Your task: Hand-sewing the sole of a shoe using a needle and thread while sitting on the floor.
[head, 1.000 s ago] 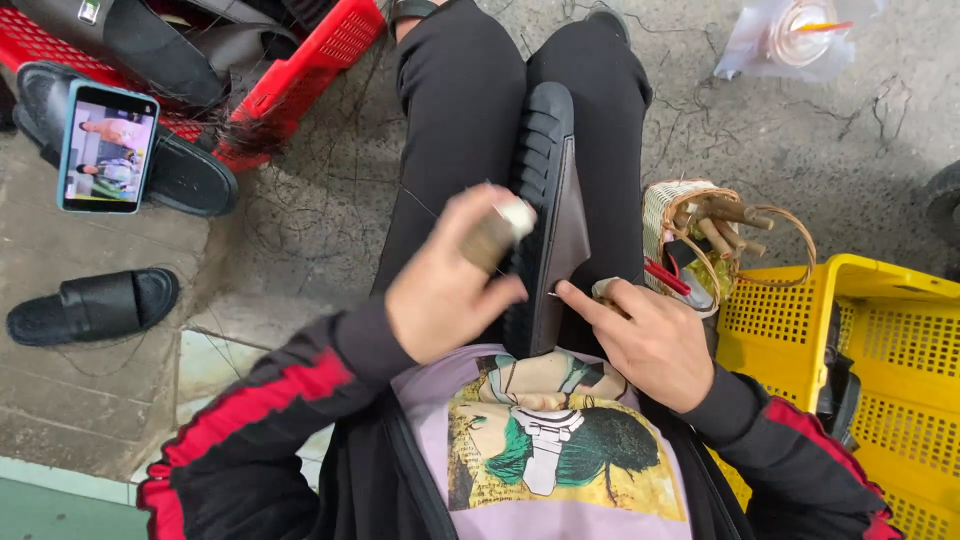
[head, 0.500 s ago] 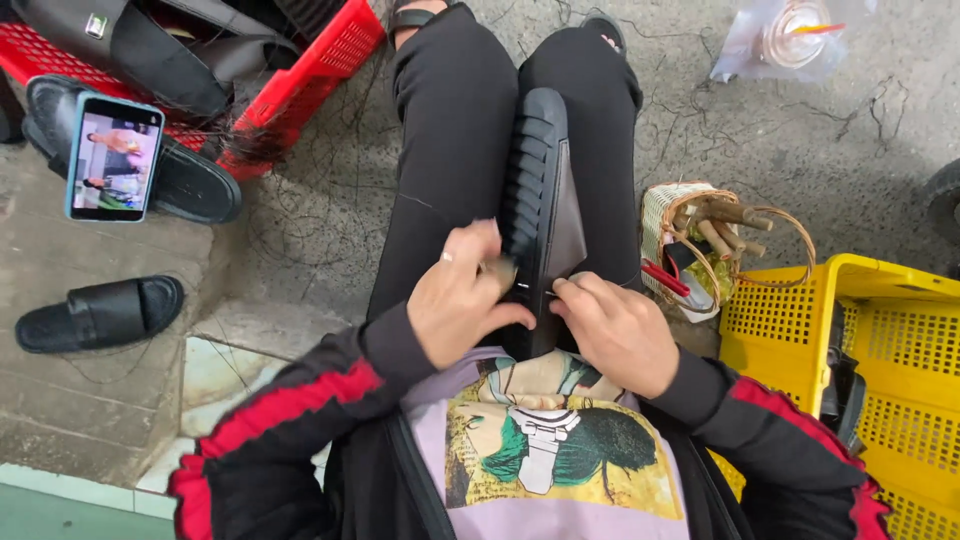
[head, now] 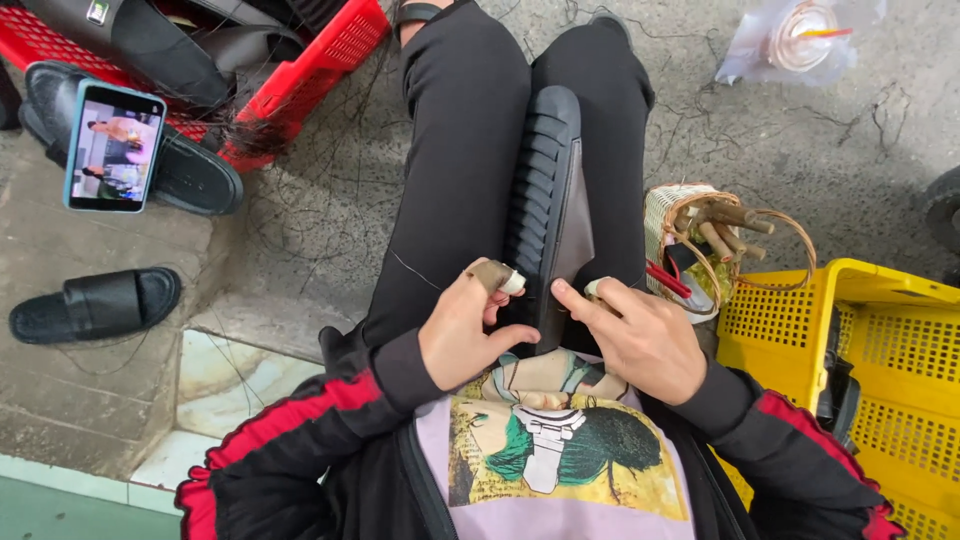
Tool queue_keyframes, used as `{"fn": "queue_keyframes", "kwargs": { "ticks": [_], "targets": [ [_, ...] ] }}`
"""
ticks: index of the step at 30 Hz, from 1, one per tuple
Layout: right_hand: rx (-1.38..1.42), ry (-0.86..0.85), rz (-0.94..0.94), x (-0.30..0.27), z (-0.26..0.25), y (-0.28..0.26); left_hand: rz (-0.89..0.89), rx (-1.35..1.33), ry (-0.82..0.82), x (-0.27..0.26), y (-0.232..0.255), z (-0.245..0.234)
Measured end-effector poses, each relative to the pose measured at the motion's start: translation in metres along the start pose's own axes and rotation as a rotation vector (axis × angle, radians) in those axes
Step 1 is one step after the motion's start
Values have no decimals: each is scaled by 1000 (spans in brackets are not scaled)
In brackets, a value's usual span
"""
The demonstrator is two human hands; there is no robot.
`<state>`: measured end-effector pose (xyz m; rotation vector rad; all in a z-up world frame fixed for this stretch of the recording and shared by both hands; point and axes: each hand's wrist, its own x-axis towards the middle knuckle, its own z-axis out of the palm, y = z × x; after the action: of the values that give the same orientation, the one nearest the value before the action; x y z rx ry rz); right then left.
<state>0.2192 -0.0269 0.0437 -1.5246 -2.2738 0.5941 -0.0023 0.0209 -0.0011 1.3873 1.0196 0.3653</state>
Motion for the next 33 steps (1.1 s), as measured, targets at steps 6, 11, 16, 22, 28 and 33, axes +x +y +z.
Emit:
{"fn": "queue_keyframes", "kwargs": {
  "ticks": [6,11,16,22,28,33],
  "targets": [
    [-43,55,-121,12,15,7,64,-16,139,-4,-20,9],
    [-7,102,-116,15,19,3,11,-139,144,-4,-5,6],
    [49,157,-45,-2,35,8,-26,-320,78,3,-4,-2],
    [38,205,-12,-1,9,4,-185,-342,-209,13,-13,-7],
    [-235,-325,173,-10,-49,7,506,601,208,24,38,0],
    [76,-254,69,-12,-40,5,736,619,112,13,24,10]
  ]
}}
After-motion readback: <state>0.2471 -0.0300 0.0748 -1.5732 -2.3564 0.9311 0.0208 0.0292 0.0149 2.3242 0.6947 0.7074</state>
